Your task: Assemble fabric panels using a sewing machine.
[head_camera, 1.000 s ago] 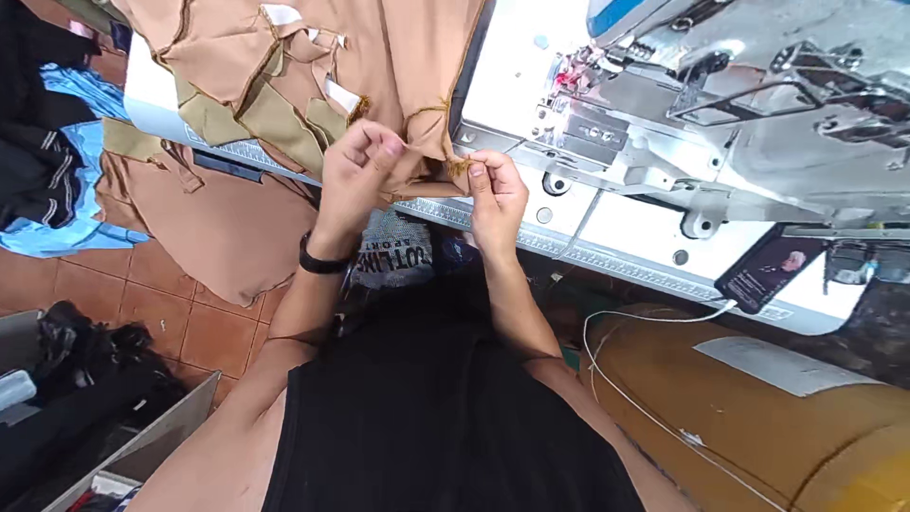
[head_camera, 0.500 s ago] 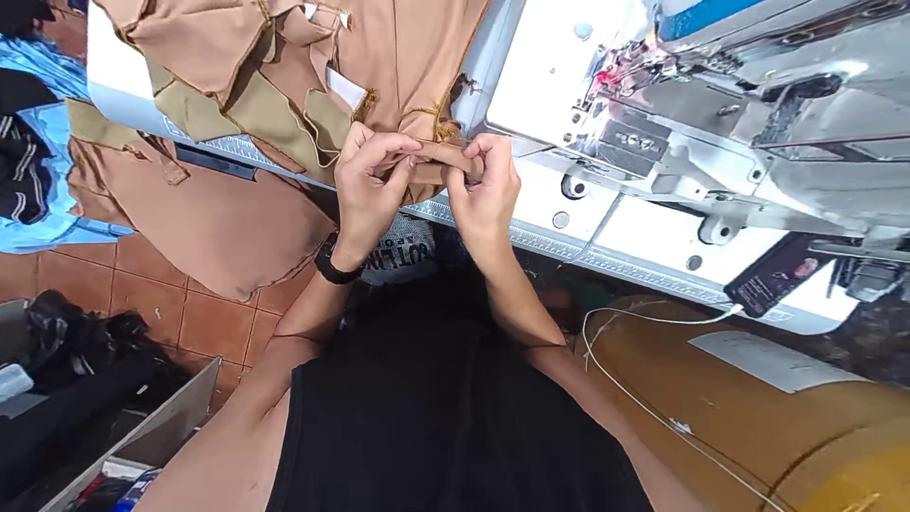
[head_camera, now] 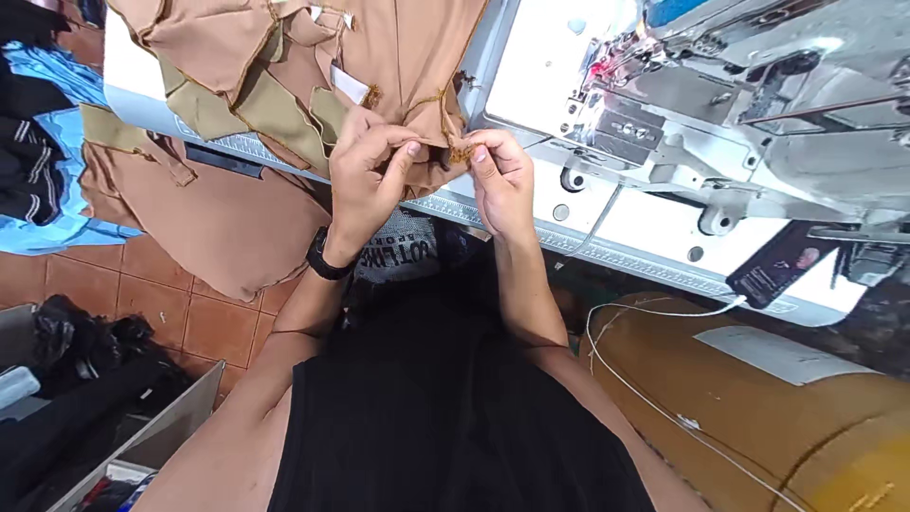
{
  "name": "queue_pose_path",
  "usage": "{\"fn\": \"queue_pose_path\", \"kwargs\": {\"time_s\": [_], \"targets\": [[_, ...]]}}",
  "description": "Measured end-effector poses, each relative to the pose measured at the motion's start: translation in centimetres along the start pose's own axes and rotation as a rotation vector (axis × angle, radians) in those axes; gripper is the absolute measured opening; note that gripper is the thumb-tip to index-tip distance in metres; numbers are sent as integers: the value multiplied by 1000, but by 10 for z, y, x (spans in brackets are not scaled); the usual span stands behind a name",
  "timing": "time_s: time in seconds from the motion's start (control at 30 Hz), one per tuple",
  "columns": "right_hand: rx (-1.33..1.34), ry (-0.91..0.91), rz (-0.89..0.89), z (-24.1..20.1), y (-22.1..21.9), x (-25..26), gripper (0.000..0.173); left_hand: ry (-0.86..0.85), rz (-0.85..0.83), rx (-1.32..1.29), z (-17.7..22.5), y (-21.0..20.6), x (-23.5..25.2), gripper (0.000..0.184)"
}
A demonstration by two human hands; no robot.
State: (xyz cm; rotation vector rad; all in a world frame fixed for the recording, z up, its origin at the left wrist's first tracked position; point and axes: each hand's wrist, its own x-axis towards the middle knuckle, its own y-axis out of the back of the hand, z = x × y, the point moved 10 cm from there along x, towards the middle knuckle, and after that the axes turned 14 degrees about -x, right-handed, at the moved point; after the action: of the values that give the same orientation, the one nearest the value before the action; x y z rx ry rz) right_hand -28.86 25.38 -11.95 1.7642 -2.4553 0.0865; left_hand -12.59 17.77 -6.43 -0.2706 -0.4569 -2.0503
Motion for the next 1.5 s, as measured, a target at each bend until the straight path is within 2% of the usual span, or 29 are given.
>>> {"fn": "queue_pose_path", "kwargs": {"time_s": [0.13,0.2,0.27,0.3,0.37,0.43,0.5,0.57,0.7,0.8,0.93,1.07,1.23,1.33,1.4,1.5], "targets": [[549,-140,24,-2,-25,0,18,268,-7,-566,-1,-11,-3,17],[628,-181,12,-9,-24,-9,18,355,-46,-677,1,-18,-7,18],[513,-160,-34,-16,-13,-21,15,291,-125,-605,8,-18,-10,17],[373,-111,-58,-19,-6,-25,14,241,-151,-559,11,-16,-13,16],[39,11,-157,-21,0,-28,18,193,-122,-478,11,-9,-24,16],[-148,27,-288,-15,-6,-26,24,165,-75,-406,7,-2,-34,18],[-252,14,-251,-8,-4,-16,17,154,-35,-424,1,2,-36,21],[-243,24,-173,-8,-3,-5,11,198,0,-509,-6,3,-38,21],[-188,62,-102,-10,-7,10,15,336,34,-680,-27,-1,-40,21],[-131,100,-89,-6,-7,25,15,329,65,-583,-38,5,-37,19],[-266,54,-113,-12,-10,18,16,270,31,-329,-36,8,-31,10],[-319,43,-133,-14,-6,15,19,326,-118,-315,-36,3,-27,17],[-349,54,-147,-11,-5,17,17,420,-30,-503,-46,7,-26,2],[-358,31,-122,-8,-6,19,14,449,-40,-451,-48,6,-24,16],[-307,15,-154,-7,-9,19,13,411,-64,-446,-46,5,-21,16],[-313,50,-295,-8,-20,19,30,321,-121,-542,-42,8,-20,23]]}}
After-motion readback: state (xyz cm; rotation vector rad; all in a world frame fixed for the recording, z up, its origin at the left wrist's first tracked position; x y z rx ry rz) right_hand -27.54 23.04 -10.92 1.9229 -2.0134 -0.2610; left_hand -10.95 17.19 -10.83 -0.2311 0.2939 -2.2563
